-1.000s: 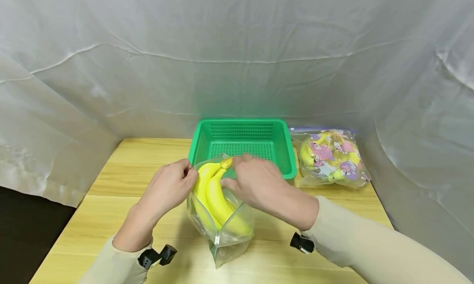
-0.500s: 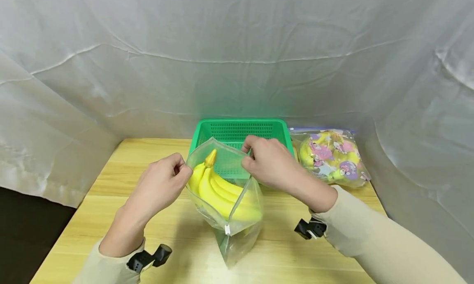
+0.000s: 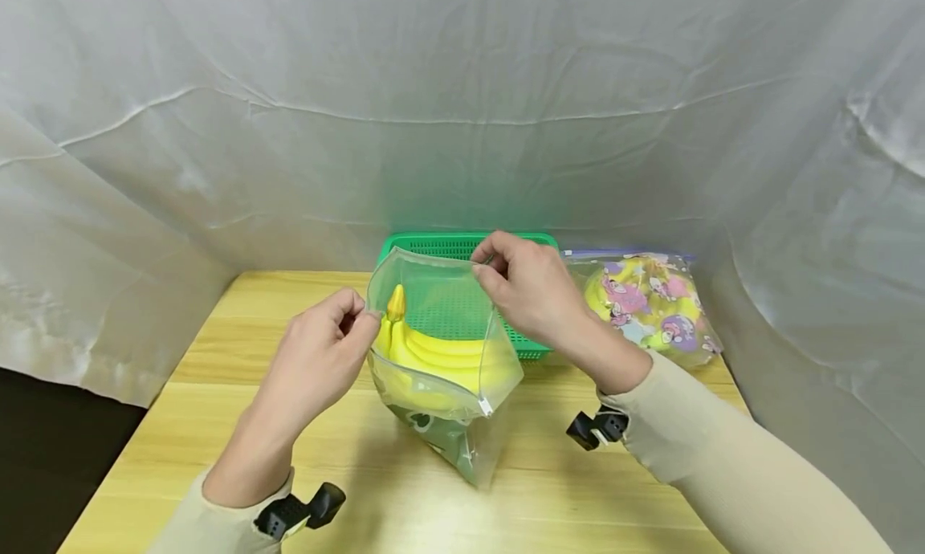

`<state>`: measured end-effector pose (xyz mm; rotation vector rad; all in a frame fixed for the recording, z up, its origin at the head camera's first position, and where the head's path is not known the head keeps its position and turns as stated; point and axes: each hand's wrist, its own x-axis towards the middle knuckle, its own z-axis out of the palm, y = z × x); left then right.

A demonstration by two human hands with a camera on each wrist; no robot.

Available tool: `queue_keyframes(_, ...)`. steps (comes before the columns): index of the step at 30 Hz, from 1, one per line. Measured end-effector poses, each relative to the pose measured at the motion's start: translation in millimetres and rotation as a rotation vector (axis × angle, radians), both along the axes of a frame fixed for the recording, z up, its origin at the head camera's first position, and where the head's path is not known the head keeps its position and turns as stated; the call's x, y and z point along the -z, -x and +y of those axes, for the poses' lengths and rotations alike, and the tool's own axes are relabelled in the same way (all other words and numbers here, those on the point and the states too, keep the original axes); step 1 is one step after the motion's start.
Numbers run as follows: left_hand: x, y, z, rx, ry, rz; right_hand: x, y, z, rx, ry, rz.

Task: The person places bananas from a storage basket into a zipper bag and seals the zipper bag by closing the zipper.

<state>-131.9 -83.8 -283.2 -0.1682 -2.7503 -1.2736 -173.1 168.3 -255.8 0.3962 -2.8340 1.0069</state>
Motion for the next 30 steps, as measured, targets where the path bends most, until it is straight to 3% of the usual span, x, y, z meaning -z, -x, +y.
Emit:
queue_keyframes(5, 7.9, 11.0, 3.4, -0.018, -0.012, -0.021, 1.1, -10.8, 3.8, -0.018, -0.063, -0.051)
queue_keyframes(10, 14.6, 17.8, 5.9, -0.016, -0.027, -0.040, -3.3, -46.1, 1.7, -0.043, -0.257, -0.039)
queue_keyframes(14, 16.8, 20.3, 6.1, -0.011, -0.036, -0.049, 5.8, -69.6, -6.3, -0.137, -0.395, -0.064)
queue_keyframes(19, 22.7, 27.2, -1.8, 0.001, -0.042, -0.052, 18.3, -74.7, -4.6, -0.182, -0.402, -0.005)
queue_keyframes(23, 35.7, 47.7, -16.2, 0.016, -0.125, -0.112, 17.9, -69.5, 4.0, -0.173, -0.348, 0.020)
queue_keyframes(25, 44.8, 63.2, -23.6, 0.087, -0.218, -0.174, 15.6, -66.8, 7.9, -0.174, -0.322, 0.022)
queue_keyframes(27, 54.5, 77.5, -30.2, 0.200, -0.333, -0.255, 13.7, -64.2, 11.0, -0.173, -0.293, 0.017)
queue_keyframes(30, 67.1, 89.8, -39.5, 0.366, -0.468, -0.337, 10.3, -61.1, 16.7, -0.159, -0.233, 0.009)
